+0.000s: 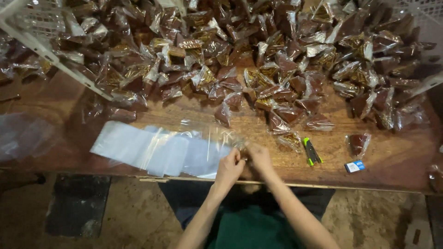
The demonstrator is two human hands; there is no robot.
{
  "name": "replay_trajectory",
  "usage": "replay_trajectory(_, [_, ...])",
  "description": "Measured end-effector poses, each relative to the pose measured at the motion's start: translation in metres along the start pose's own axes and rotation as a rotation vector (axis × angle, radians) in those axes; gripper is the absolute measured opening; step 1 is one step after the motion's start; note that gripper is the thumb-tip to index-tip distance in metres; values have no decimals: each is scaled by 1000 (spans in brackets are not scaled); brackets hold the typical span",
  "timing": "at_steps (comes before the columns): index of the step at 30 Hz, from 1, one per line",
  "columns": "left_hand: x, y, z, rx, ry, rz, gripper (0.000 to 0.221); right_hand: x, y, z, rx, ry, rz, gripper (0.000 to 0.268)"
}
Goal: Packing individually wrapped triangular items into larger plastic bags on a wooden table.
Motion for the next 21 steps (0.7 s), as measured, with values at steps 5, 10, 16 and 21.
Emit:
replay_trajectory(5, [4, 1, 8, 65, -71, -10, 18, -30, 34, 15, -105, 445, -903, 37])
replay_trajectory(10, [-18, 4, 20, 116, -34, 6, 17, -39, 21, 19, -63, 271, -522, 27])
replay_trajectory(16, [9, 25, 18, 199, 36, -77, 17, -36, 28, 15, -66, 242, -598, 36])
replay_trajectory(21, [-14, -22, -5, 250, -4, -60, 19, -31, 13, 5, -33, 9, -296, 38])
Point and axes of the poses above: each hand's wrist, its own z-axis away from the middle knuckle, its own y-axis out of the palm, x = y × z, the point moved 8 cm from there along -z, towards the middle knuckle, and after that the axes turned 3 degrees about -y, right-handed, at the moved point
